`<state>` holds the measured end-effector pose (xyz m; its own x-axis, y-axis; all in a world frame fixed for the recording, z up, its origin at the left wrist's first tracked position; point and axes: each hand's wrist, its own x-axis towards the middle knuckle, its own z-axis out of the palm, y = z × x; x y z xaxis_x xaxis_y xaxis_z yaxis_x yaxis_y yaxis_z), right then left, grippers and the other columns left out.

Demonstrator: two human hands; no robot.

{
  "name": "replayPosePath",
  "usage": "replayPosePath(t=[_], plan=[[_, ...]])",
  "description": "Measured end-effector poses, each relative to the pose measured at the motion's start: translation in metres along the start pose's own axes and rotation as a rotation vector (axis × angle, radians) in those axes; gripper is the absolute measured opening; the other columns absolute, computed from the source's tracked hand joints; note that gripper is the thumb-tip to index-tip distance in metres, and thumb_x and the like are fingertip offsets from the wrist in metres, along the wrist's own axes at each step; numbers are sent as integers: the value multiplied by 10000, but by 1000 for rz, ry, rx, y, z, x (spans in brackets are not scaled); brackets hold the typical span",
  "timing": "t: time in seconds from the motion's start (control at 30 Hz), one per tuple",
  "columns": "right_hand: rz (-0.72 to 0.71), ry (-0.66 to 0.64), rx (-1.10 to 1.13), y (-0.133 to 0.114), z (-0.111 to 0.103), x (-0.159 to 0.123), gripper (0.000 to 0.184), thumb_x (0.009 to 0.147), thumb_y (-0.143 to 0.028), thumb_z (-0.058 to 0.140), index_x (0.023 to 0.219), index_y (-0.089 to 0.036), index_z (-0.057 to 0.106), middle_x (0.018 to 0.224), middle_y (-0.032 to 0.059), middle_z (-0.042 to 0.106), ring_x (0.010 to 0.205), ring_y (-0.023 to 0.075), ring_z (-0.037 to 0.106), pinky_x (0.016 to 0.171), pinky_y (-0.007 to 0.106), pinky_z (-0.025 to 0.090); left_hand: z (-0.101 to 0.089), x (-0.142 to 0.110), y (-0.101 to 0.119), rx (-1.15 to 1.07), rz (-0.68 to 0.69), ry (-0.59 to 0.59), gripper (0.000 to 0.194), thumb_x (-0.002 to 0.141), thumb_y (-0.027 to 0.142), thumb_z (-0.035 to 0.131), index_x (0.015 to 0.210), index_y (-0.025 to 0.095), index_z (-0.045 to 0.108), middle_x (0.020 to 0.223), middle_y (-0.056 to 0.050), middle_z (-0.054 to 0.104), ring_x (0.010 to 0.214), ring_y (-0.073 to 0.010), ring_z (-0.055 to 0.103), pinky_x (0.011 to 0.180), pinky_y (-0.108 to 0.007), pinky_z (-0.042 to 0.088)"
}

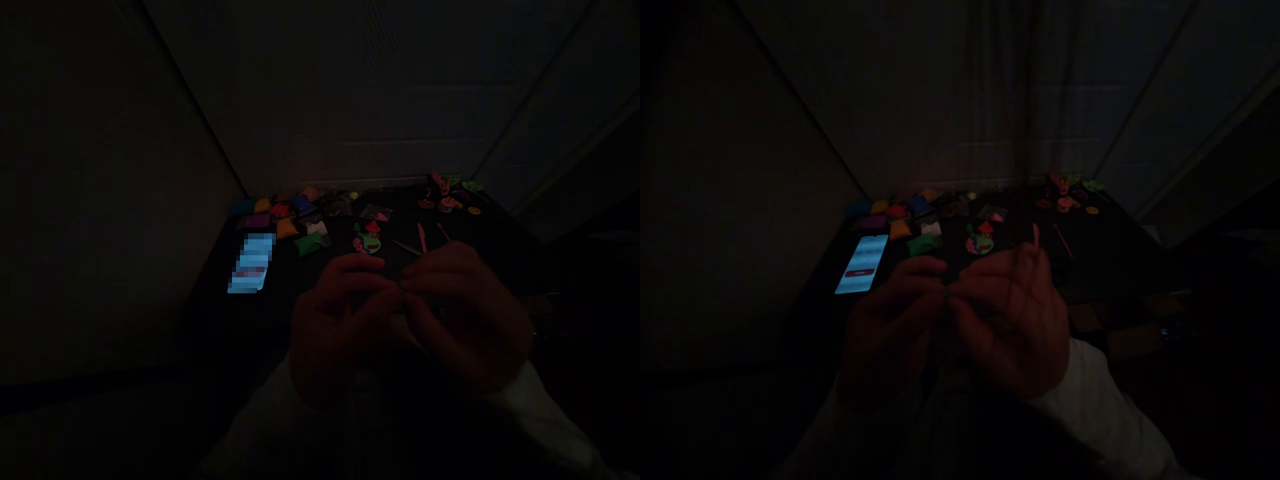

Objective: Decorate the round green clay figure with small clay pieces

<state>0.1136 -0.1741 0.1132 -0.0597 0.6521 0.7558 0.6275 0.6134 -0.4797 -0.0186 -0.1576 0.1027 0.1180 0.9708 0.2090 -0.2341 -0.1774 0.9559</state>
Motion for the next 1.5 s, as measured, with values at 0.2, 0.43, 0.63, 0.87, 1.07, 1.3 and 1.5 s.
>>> replayPosePath(t=[0.2, 0.43, 0.63, 0.87, 1.07, 1.3, 1.5], plan=[[-32, 36, -83, -2, 2, 0, 180, 659, -141, 565, 812, -232, 537, 808, 13, 587, 768, 187, 556, 698, 397, 420, -1, -1, -1, 8, -12, -11, 57, 658, 194, 612, 674, 243, 638, 939, 27, 554, 893, -122, 517, 830, -253, 404], [-77, 17, -133, 0, 0, 1, 185, 646, -143, 568, 812, -221, 539, 817, 12, 592, 769, 186, 559, 786, 442, 373, 1, -2, -2, -3, -25, -1, 69, 657, 182, 609, 666, 243, 639, 929, 30, 555, 884, -120, 521, 778, -247, 424], [-73, 24, -138, 0, 1, 1, 201, 662, -166, 566, 846, -233, 523, 808, 18, 591, 763, 192, 557, 757, 443, 386, 1, -1, -3, -63, -26, 14, 62, 655, 169, 608, 654, 228, 628, 917, 21, 560, 873, -125, 527, 791, -258, 425], [-85, 33, -81, 2, 1, 1, 246, 650, -142, 583, 870, -235, 528, 810, 18, 588, 775, 193, 550, 725, 418, 409, 0, 0, -4, -74, -19, 3, 65, 664, 170, 602, 656, 231, 626, 912, 34, 557, 889, -116, 516, 813, -245, 405], [-56, 38, -52, 1, 1, 1, 218, 652, -128, 577, 836, -239, 540, 797, 6, 594, 751, 182, 557, 692, 395, 424, -1, -1, -5, -91, 5, -11, 88, 668, 170, 594, 691, 242, 640, 920, 17, 561, 889, -128, 515, 770, -240, 425], [-52, 42, -1, 2, 2, 0, 191, 650, -118, 581, 823, -195, 560, 790, 13, 596, 749, 165, 563, 683, 370, 441, -2, 1, -7, -92, -20, -46, 97, 673, 174, 592, 705, 248, 645, 917, 27, 558, 889, -119, 512, 802, -240, 403], [-80, 44, 9, 4, 2, 0, 169, 643, -121, 589, 804, -165, 565, 781, 22, 598, 747, 163, 565, 679, 360, 449, -3, 0, -5, -107, -35, -75, 87, 670, 176, 599, 697, 246, 643, 914, 34, 547, 879, -103, 510, 791, -215, 407]])
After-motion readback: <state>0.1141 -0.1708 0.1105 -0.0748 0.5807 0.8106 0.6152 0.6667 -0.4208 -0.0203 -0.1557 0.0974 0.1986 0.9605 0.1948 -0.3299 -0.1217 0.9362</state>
